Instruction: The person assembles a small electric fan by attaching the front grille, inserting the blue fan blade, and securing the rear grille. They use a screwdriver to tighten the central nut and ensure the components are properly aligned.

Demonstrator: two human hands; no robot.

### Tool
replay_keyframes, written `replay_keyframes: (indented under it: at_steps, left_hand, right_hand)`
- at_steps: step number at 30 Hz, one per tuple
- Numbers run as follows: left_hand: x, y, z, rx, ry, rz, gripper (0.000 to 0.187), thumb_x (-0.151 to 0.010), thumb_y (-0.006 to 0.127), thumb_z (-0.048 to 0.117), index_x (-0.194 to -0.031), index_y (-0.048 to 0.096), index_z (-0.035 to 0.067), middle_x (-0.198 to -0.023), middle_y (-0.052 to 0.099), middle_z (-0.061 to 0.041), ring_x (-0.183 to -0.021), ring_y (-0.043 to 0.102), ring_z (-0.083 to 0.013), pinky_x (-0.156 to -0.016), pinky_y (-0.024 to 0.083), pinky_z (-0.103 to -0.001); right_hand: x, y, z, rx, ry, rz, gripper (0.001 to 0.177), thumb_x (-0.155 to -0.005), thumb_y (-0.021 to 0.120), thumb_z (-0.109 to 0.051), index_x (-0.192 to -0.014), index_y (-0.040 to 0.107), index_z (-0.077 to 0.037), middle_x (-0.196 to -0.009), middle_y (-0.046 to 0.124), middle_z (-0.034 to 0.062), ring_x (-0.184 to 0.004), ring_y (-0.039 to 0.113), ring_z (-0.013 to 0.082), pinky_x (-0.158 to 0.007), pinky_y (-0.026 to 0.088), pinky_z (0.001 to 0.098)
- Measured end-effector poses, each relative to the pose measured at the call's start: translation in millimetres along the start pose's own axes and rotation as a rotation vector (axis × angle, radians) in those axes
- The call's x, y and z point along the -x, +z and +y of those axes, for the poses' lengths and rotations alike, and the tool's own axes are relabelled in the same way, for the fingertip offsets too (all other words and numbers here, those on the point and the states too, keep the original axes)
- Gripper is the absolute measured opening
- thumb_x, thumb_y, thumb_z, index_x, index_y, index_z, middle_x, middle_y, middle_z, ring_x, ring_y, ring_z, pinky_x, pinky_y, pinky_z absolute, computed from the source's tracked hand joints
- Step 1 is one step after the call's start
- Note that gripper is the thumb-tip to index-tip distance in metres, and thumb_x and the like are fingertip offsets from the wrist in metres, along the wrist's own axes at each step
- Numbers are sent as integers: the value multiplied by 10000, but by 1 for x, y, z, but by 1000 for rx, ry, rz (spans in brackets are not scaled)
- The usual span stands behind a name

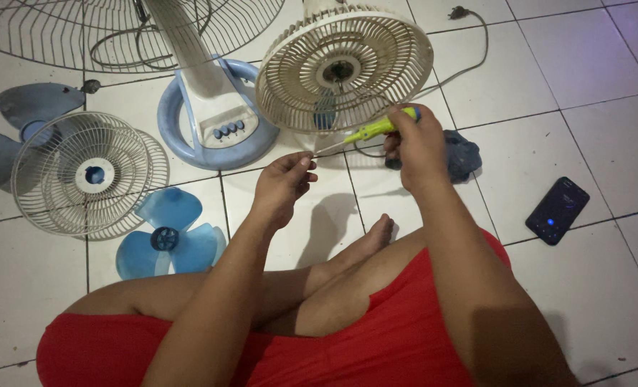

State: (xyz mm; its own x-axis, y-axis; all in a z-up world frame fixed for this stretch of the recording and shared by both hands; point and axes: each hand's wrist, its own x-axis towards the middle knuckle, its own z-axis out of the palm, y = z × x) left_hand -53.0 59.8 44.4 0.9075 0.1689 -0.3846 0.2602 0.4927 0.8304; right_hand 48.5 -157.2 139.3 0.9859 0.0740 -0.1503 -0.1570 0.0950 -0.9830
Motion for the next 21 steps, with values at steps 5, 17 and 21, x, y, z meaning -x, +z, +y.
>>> replay_keyframes:
  at_steps: [5,17,21]
  left_hand:
    - [2,0,2,-19,-10,-19,295,-985,661,185,-1234,675,28,-986,694,-35,-817,645,-119,-733,513,-269]
    - [-1,-1,0,-30,-9,-24,301,-980,664,181,-1237,672,25,-991,697,-38,-820,648,-121,-726,508,-269]
    - [0,0,1,-40,-31,-5,304,-976,655,187,-1241,667,36,-986,695,-28,-820,653,-116,-728,513,-265]
  right_hand:
    - [5,-1,-5,3,11,1,246,-938,663,-174,-1124,618,-20,-823,634,47,-555,573,100,-466,428,239]
    - [1,0,3,-17,-19,-16,235,-934,680,-173,-1094,612,-14,-821,641,49,-542,574,98,-450,422,235]
    - [1,-1,2,-39,-23,-17,243,-939,689,-184,-1095,613,-14,-811,627,44,-533,563,100,-445,416,235]
